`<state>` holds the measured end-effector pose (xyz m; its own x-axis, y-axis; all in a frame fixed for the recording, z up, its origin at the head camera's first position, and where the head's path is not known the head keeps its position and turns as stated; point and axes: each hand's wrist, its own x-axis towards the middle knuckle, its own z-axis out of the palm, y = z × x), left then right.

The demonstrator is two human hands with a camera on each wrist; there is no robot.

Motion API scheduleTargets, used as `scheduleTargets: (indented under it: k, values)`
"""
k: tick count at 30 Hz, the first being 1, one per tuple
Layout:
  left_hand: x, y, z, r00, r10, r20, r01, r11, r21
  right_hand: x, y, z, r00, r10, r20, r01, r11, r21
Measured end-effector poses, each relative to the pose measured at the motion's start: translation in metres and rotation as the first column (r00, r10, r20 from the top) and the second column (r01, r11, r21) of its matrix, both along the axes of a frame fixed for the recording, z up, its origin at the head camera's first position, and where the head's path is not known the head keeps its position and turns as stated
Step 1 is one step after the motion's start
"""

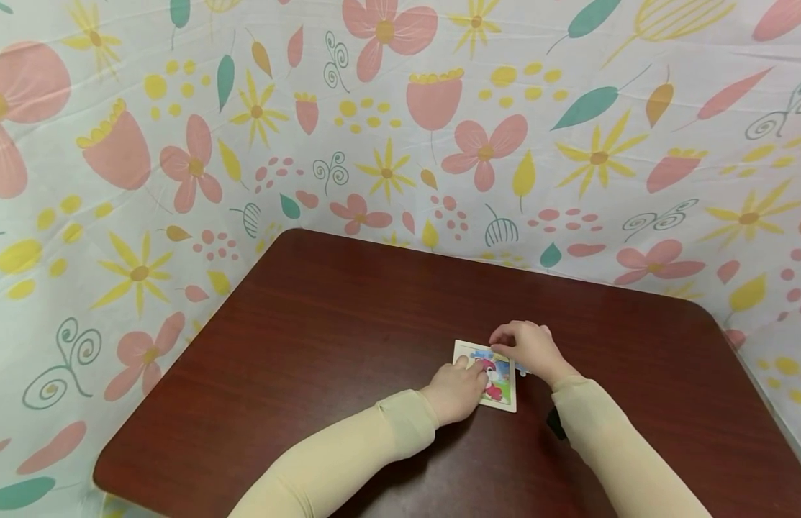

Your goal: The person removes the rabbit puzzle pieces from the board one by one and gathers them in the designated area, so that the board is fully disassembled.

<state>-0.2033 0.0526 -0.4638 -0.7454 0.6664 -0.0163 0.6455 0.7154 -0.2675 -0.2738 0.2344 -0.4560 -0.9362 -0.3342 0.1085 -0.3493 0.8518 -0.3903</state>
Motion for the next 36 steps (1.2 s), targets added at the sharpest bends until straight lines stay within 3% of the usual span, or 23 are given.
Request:
scheduleTargets:
  k: [8, 11, 16, 17, 19, 26, 31, 36]
  values:
    - [0.004, -0.002, 0.002, 0.997, -0.019, -0.074, 0.019, 1.0, -0.003, 0.003, -0.015, -0.004, 0.993, 0.113, -0.039, -0.108, 0.988, 0.109]
    - [0.001, -0.001, -0.005, 0.994, -0.029, -0.107, 0.032, 0.999, 0.019, 0.004, -0.017, -0.005, 0.988, 0.147, -0.045, -0.138, 0.979, 0.152]
    - [0.002, -0.001, -0.004, 0.992, -0.032, -0.122, 0.035, 0.999, 0.026, 0.006, -0.018, -0.003, 0.978, 0.206, -0.045, -0.194, 0.963, 0.187]
    - [0.005, -0.002, 0.002, 0.993, -0.028, -0.112, 0.03, 0.999, 0.017, 0.006, -0.018, -0.002, 0.975, 0.217, -0.042, -0.205, 0.96, 0.193]
    - [0.005, -0.002, 0.003, 0.992, -0.032, -0.121, 0.034, 0.999, 0.011, 0.006, -0.019, -0.001, 0.971, 0.236, -0.043, -0.222, 0.952, 0.21]
    - [0.005, -0.003, 0.004, 0.993, -0.036, -0.11, 0.038, 0.999, 0.019, 0.004, -0.022, 0.002, 0.953, 0.288, -0.094, -0.252, 0.926, 0.282]
    - [0.004, -0.001, 0.001, 0.996, -0.02, -0.089, 0.023, 0.999, 0.024, 0.002, -0.024, 0.002, 0.959, 0.276, -0.066, -0.251, 0.932, 0.261]
    - [0.005, -0.001, 0.005, 0.997, -0.004, -0.082, 0.005, 1.0, 0.014, 0.001, -0.026, 0.003, 0.966, 0.259, -0.031, -0.247, 0.947, 0.205]
